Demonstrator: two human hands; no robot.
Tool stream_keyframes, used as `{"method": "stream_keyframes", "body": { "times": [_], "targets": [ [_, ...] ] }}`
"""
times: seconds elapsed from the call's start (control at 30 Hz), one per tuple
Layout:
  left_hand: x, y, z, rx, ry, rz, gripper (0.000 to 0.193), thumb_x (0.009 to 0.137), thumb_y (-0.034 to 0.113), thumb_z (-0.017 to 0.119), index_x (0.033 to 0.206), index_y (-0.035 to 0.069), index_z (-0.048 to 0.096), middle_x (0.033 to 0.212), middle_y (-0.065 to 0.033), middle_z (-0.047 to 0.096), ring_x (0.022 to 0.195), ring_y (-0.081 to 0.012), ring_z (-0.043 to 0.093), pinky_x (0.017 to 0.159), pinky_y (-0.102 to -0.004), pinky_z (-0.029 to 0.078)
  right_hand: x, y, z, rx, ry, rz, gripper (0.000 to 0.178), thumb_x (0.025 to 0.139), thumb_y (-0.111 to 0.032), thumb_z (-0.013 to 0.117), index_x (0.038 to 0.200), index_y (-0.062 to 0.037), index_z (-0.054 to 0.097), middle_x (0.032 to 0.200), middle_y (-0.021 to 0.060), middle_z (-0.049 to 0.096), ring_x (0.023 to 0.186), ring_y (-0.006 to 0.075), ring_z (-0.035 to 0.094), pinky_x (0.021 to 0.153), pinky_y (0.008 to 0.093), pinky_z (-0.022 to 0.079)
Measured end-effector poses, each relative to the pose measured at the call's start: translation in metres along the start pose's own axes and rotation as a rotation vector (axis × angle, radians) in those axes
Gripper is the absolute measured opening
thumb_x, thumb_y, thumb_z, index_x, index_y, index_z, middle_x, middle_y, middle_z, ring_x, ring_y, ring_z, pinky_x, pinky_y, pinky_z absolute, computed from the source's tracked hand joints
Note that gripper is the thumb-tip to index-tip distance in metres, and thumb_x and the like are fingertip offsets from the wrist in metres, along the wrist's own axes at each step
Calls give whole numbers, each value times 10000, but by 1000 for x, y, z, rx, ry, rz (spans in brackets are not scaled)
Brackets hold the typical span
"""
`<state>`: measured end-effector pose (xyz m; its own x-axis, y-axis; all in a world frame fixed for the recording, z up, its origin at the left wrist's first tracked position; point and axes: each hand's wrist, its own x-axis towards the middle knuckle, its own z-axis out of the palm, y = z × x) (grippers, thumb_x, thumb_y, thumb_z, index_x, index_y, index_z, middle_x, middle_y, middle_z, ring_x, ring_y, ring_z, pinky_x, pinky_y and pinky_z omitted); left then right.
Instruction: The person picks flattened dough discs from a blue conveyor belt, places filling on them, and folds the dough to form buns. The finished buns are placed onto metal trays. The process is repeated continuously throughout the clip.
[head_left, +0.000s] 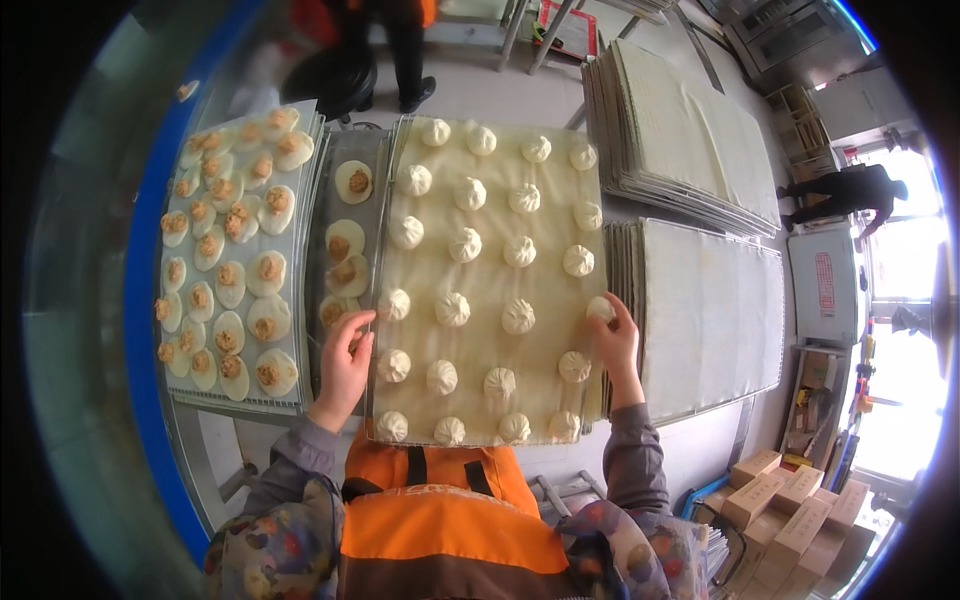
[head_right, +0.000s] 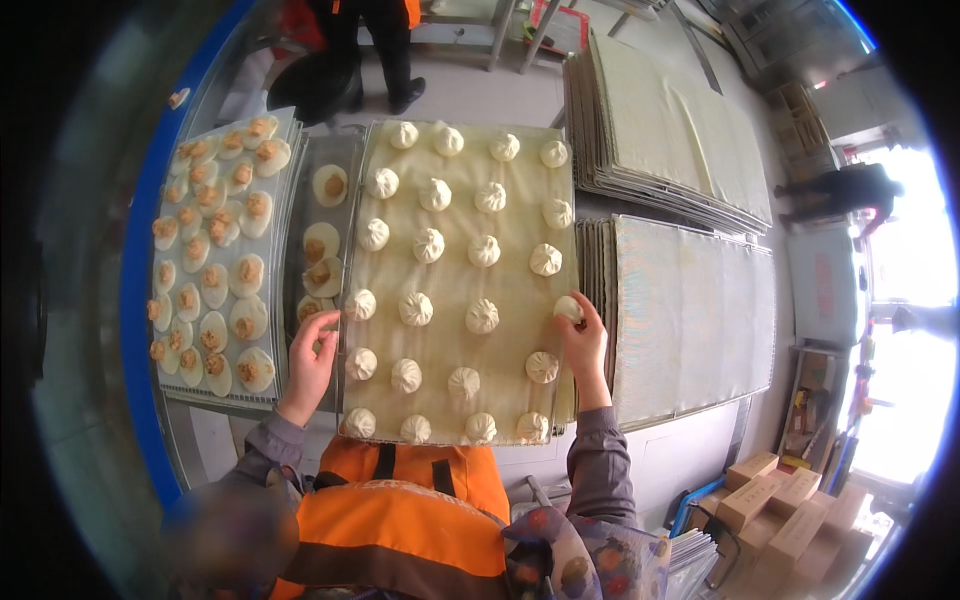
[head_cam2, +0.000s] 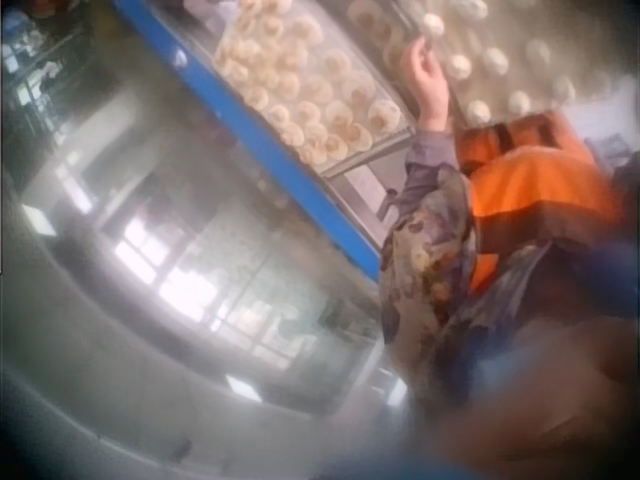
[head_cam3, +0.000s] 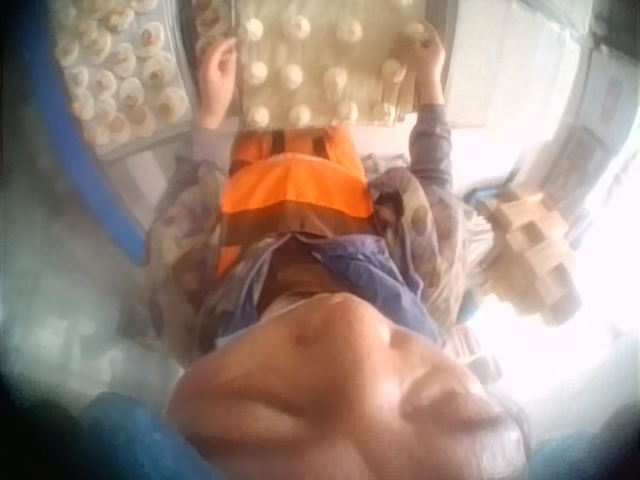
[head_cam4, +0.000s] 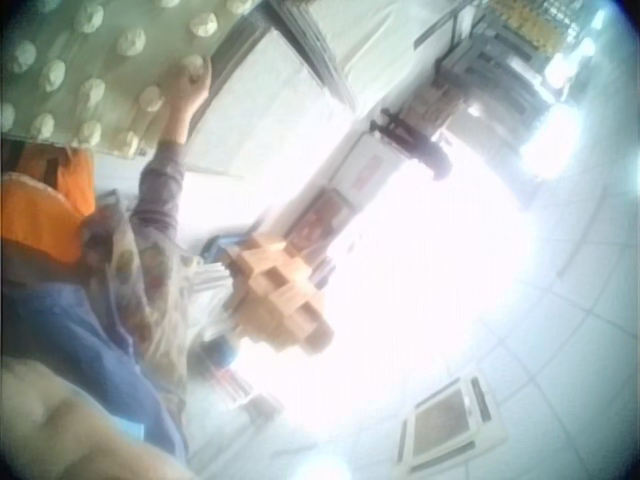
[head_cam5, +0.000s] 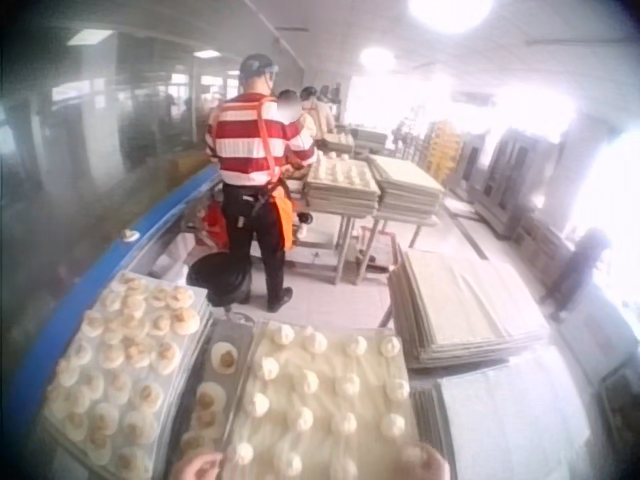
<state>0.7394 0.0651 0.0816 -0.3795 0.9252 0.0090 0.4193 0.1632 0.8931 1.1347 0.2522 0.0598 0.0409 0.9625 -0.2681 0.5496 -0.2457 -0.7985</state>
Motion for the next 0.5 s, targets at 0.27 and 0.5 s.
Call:
{"method": "stream_keyframes", "body": {
  "times": [0.27,0.5],
  "targets": [
    [-10,24,8,85,-28,81,285,899,-37,601,1174,26,633,1205,-135,642,1106,-314,616,897,-379,516,-22,-19,13,-575,-119,-508,529,768,-60,770,1277,-64,625,1300,145,596,1180,370,561,995,444,484],
    [-27,57,57,131,-332,489,406,822,3,706,1215,56,621,1235,-112,627,1179,-314,589,990,-427,478,-90,-6,-6,-672,-182,-404,573,814,-103,762,1338,-31,541,1352,178,550,1174,393,564,990,464,482]
  ]
}}
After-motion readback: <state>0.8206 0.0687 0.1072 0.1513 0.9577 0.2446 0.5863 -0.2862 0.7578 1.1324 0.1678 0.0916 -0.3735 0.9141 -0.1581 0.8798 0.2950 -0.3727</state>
